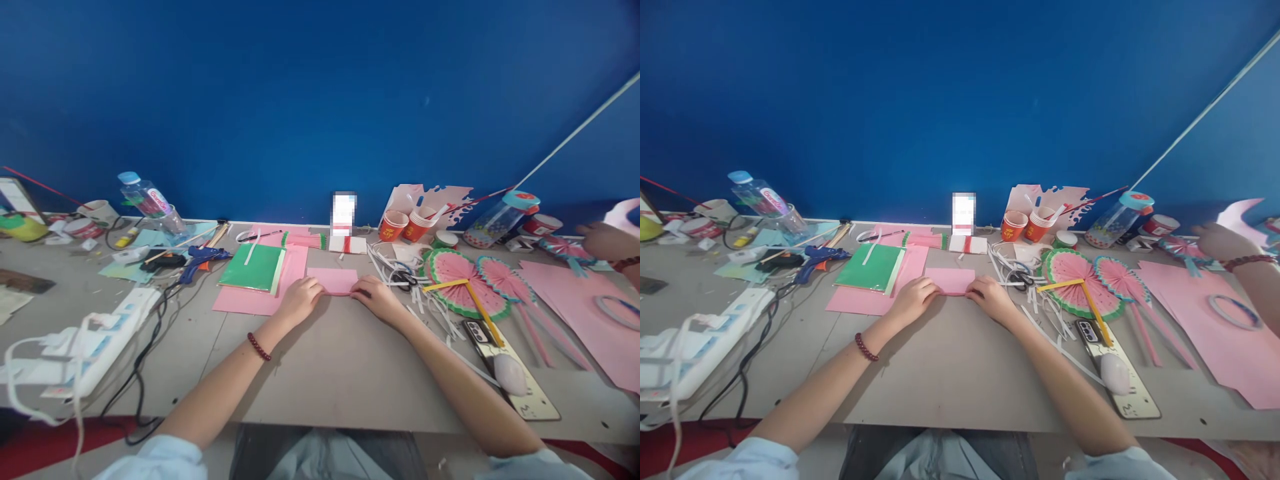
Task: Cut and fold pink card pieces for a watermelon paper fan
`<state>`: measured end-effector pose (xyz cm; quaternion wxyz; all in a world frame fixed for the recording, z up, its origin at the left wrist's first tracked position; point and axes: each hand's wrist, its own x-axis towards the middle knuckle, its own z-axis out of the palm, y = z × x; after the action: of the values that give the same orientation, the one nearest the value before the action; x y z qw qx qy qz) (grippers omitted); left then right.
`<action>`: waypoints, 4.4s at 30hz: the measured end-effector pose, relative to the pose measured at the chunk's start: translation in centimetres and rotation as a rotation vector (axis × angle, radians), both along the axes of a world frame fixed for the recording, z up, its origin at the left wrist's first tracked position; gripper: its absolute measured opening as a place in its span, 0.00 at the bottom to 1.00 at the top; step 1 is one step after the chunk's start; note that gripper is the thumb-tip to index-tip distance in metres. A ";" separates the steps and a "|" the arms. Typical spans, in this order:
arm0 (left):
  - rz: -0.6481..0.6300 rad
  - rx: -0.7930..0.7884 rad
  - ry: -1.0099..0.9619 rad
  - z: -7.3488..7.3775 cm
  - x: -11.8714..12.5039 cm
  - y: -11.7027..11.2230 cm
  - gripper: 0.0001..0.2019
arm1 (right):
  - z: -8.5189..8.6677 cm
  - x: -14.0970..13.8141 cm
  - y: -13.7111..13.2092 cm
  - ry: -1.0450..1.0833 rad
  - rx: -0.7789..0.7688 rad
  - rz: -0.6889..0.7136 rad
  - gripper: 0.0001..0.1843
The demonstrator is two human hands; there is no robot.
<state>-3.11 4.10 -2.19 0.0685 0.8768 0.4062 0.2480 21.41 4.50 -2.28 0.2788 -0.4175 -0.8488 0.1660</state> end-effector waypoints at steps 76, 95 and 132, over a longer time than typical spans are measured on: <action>0.132 -0.287 -0.195 0.6 -0.6 1.1 0.08 | -0.9 0.3 2.4 -0.049 -0.120 -0.171 0.04; 0.088 -0.336 -0.158 0.8 -1.1 1.6 0.10 | -2.1 0.4 2.0 -0.094 -0.035 -0.165 0.03; 0.037 -0.398 -0.201 0.4 -1.7 2.2 0.11 | -2.2 0.4 2.0 -0.118 -0.048 -0.195 0.03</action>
<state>-4.81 6.28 -1.79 0.2757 0.8092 0.4544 0.2503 21.80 6.51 -4.52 0.2329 -0.5136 -0.8150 0.1334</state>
